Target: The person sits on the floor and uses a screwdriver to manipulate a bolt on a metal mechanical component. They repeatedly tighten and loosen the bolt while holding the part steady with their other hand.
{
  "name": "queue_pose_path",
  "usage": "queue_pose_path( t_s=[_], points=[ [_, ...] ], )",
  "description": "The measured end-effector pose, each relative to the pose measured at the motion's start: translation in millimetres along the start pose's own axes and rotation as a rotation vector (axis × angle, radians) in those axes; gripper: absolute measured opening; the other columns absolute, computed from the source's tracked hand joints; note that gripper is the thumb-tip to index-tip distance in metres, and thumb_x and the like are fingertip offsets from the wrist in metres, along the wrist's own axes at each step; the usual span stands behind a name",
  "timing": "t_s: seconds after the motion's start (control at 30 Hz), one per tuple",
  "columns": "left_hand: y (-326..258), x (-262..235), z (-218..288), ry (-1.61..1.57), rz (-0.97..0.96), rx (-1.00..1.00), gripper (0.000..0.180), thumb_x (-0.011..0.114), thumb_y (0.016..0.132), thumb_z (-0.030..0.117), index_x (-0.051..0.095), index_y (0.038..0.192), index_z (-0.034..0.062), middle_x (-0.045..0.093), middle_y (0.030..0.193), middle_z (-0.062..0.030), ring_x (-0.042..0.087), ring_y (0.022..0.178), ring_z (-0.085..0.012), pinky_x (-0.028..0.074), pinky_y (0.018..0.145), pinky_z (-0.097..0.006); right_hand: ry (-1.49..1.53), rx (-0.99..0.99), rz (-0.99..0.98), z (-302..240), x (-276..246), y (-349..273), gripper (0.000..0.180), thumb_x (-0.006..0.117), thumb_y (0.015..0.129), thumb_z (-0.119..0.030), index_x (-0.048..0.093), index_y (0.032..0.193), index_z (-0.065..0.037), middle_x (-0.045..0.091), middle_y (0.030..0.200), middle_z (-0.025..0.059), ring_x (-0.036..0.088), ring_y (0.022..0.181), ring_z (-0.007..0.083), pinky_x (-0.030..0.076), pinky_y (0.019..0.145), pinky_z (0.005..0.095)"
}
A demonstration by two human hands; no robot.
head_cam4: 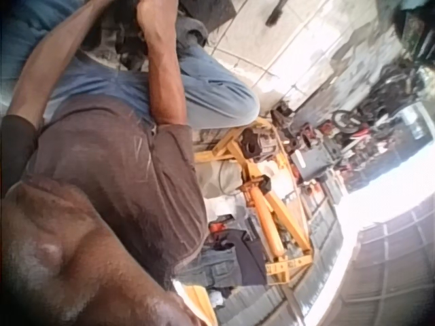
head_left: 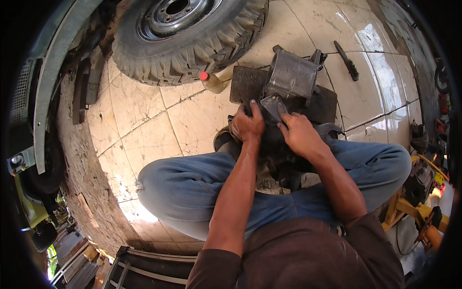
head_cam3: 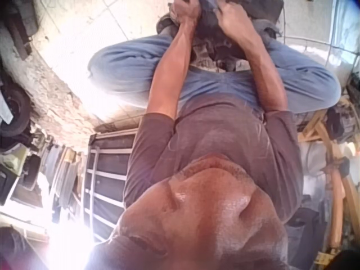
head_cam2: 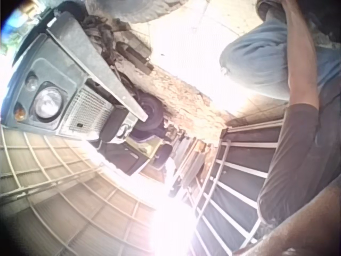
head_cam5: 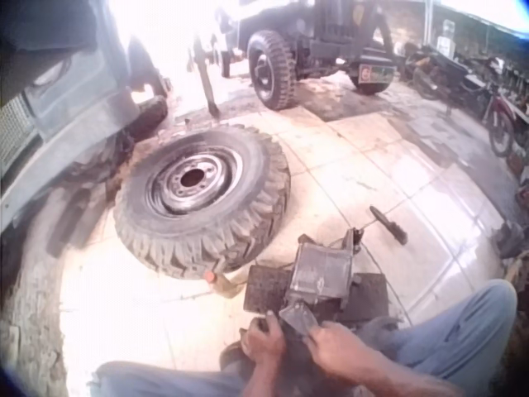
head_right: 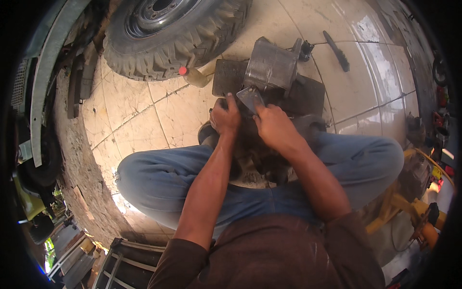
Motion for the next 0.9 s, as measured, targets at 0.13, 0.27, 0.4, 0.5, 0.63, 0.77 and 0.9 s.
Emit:
queue_pose_path(
  t_s=[0.13,0.27,0.4,0.5,0.63,0.77,0.9],
  points=[
    [1,3,-5,0.003,-0.015,-0.007,0.059,0.056,0.094,0.052,0.073,0.102,-0.0036,0.072,0.098,-0.0286,0.068,0.096,-0.0480,0.050,0.088,-0.053,-0.008,-0.034,0.006,-1,-1,3,0.035,0.065,0.094,-0.014,0.063,0.122,0.007,0.066,0.100,0.0307,0.062,0.097,0.0483,0.048,0.088,0.0532],
    [-1,2,0,-0.011,-0.029,-0.019,0.059,0.054,0.096,0.053,0.074,0.101,-0.0014,0.072,0.100,-0.0278,0.066,0.100,-0.0479,0.047,0.091,-0.053,-0.017,-0.053,-0.009,9,2,4,0.036,0.065,0.094,-0.014,0.062,0.123,0.007,0.066,0.097,0.0306,0.062,0.096,0.0482,0.048,0.087,0.0531],
    [1,3,-4,-0.023,-0.017,-0.008,0.059,0.057,0.094,0.052,0.073,0.102,-0.0037,0.073,0.096,-0.0286,0.069,0.093,-0.0479,0.051,0.085,-0.052,0.013,-0.055,0.004,3,-1,6,0.037,0.065,0.094,-0.014,0.062,0.124,0.007,0.066,0.097,0.0308,0.063,0.096,0.0484,0.048,0.087,0.0531],
    [2,2,-4,0.006,-0.001,0.014,0.059,0.056,0.094,0.052,0.073,0.102,-0.0041,0.073,0.096,-0.0288,0.069,0.093,-0.0479,0.051,0.085,-0.052,0.040,-0.044,-0.006,4,-2,3,0.037,0.065,0.094,-0.014,0.062,0.124,0.008,0.066,0.097,0.0311,0.063,0.096,0.0487,0.048,0.086,0.0533],
    [1,3,-6,-0.019,-0.013,-0.013,0.059,0.056,0.094,0.052,0.074,0.103,-0.0033,0.072,0.099,-0.0288,0.068,0.097,-0.0474,0.050,0.088,-0.052,0.023,-0.104,0.040,2,-1,5,0.035,0.063,0.093,-0.012,0.060,0.122,0.009,0.066,0.093,0.0322,0.063,0.094,0.0506,0.049,0.085,0.0553],
    [0,1,-2,-0.017,-0.069,-0.045,0.060,0.054,0.095,0.055,0.073,0.107,-0.0012,0.071,0.106,-0.0292,0.065,0.105,-0.0478,0.046,0.094,-0.054,0.004,-0.101,0.026,8,1,7,0.036,0.063,0.093,-0.012,0.060,0.122,0.009,0.066,0.094,0.0327,0.063,0.094,0.0505,0.049,0.085,0.0553],
    [-2,0,-2,0.020,0.044,0.018,0.060,0.056,0.094,0.052,0.074,0.103,-0.0040,0.073,0.095,-0.0288,0.069,0.093,-0.0472,0.051,0.086,-0.052,0.043,-0.123,0.049,3,0,3,0.035,0.064,0.093,-0.012,0.061,0.121,0.009,0.066,0.094,0.0335,0.064,0.095,0.0498,0.049,0.085,0.0555]
  ],
)
Point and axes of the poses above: each hand's wrist, its own y-axis towards the middle knuckle, its own x-axis out of the palm, z = x × y, the point moved 2 cm from there along y, towards the middle knuckle
